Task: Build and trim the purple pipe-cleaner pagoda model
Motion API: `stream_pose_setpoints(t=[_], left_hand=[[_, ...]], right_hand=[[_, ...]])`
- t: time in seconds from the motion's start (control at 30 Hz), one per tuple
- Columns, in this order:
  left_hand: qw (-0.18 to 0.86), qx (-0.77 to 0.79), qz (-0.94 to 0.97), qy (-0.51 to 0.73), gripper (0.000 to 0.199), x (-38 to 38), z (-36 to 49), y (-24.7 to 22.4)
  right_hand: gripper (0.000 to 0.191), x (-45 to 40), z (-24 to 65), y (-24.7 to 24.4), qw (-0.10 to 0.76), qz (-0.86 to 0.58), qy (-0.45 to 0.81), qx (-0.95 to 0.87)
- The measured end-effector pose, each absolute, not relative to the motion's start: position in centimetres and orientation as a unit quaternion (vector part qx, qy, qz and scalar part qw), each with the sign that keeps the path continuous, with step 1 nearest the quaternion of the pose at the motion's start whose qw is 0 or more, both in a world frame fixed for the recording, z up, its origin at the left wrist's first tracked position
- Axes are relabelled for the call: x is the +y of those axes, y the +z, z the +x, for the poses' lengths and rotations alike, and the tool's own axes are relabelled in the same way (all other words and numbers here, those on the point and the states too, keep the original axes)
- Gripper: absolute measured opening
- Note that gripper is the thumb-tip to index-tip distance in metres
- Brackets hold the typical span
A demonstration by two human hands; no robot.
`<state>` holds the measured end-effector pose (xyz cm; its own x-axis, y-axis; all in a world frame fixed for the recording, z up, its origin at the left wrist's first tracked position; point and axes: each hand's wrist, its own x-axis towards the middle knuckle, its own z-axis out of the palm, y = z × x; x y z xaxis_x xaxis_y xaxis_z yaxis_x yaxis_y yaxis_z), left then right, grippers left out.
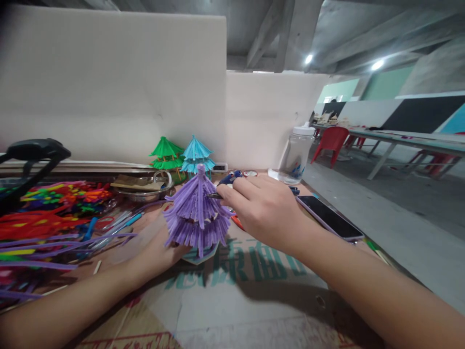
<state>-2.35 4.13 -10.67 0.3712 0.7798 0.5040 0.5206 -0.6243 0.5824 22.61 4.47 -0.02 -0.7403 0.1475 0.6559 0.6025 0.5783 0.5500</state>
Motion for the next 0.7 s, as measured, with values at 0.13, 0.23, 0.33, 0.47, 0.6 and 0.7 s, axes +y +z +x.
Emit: stream_pose_setpoints(t=[0.13, 0.23, 0.33, 0.47, 0.6, 0.7], left_hand=[[0.162, 0.398, 0.812, 0.394, 0.044, 4.16, -2.33, -10.67], [0.157, 0.398, 0.814, 0.392, 0.044, 4.22, -2.44, -10.8], [0.144, 0.4, 0.818, 0.388, 0.043, 4.19, -2.5, -10.8], [0.127, 0.4, 0.821, 0.386, 0.041, 4.0, -2.38, -10.43], [0.118, 0.4, 0.825, 0.382, 0.043, 3.76, -2.19, -9.99], [0.122, 0.391, 0.826, 0.387, 0.044, 3.64, -2.12, -9.85]], right_hand=[[0.021, 4.13, 22.49, 0.34, 0.309, -0.231, -0.412, -0.825], [0.022, 3.94, 22.39, 0.54, 0.315, -0.242, -0.42, -0.816], [0.021, 3.89, 22.31, 0.54, 0.313, -0.239, -0.422, -0.817], [0.022, 3.95, 22.33, 0.36, 0.308, -0.24, -0.42, -0.819], [0.021, 3.97, 22.42, 0.27, 0.308, -0.242, -0.424, -0.816], [0.022, 3.97, 22.44, 0.27, 0.301, -0.243, -0.425, -0.818]])
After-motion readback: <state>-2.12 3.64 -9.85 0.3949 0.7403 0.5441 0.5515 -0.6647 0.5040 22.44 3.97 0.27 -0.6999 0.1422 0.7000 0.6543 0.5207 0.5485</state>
